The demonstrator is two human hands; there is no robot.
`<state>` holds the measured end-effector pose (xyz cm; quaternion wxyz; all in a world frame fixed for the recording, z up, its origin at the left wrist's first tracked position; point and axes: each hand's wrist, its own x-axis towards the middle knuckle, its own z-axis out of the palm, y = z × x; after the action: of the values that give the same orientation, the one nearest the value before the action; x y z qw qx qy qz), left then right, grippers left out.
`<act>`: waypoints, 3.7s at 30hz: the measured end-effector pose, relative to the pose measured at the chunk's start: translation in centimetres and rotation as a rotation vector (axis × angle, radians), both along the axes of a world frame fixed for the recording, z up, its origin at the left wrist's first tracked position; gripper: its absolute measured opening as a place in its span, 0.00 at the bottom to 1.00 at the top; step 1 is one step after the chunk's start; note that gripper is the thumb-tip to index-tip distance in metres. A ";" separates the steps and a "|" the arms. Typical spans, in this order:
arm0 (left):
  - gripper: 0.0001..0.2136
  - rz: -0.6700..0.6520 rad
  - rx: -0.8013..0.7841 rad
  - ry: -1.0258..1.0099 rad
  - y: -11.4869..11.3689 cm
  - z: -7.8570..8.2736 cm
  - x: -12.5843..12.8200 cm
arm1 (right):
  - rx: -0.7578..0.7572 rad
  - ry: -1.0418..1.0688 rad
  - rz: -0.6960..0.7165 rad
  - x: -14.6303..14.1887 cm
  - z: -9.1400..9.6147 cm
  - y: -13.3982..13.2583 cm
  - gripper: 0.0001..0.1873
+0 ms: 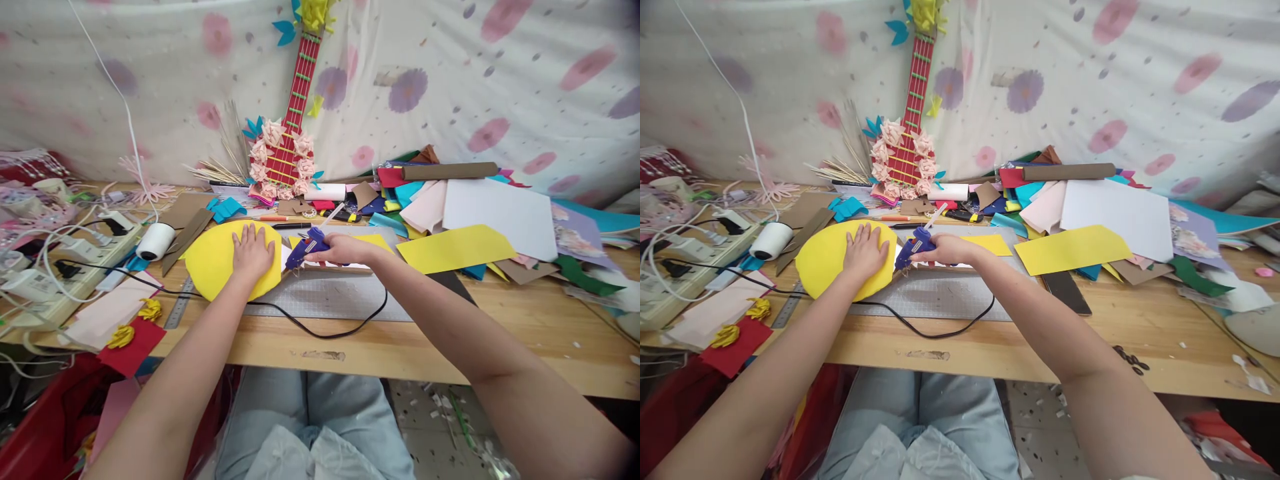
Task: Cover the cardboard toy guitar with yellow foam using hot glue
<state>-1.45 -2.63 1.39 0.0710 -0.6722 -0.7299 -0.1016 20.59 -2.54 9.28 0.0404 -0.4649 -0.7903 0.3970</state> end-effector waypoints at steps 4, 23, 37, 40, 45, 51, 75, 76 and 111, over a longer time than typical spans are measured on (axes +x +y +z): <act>0.28 0.000 -0.016 -0.017 0.2 0.1 -0.1 | 0.029 -0.036 0.037 -0.4 0.0 0.2 0.27; 0.27 0.001 -0.047 -0.032 0.4 0.1 -0.2 | 0.058 -0.068 0.138 -1.1 -0.5 0.9 0.25; 0.28 0.003 -0.056 -0.036 0.4 0.1 -0.2 | 0.053 -0.034 0.069 -1.2 -0.5 1.7 0.23; 0.28 0.006 -0.062 -0.033 0.4 0.1 -0.2 | 0.070 -0.032 0.044 -1.2 -0.8 2.1 0.24; 0.28 0.005 -0.067 -0.031 0.4 0.2 -0.2 | 0.102 -0.053 -0.001 -1.3 -0.9 2.7 0.25; 0.28 0.006 -0.062 -0.022 0.5 0.0 -0.2 | 0.164 -0.038 -0.033 -1.7 -0.3 2.8 0.24; 0.27 -0.002 -0.070 -0.024 0.4 0.2 -0.2 | 0.241 -0.026 -0.200 -2.8 -1.2 5.8 0.24; 0.27 -0.001 -0.070 -0.024 0.4 0.2 -0.2 | 0.251 -0.023 -0.207 -2.8 -1.3 5.9 0.24; 0.28 0.002 -0.080 -0.042 0.4 0.3 -0.1 | 0.135 -0.080 0.035 -1.0 0.0 3.2 0.24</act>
<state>-1.52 -2.18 1.68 0.0287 -0.6714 -0.7355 -0.0863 19.58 0.62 9.28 0.0330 -0.4627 -0.8244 0.3245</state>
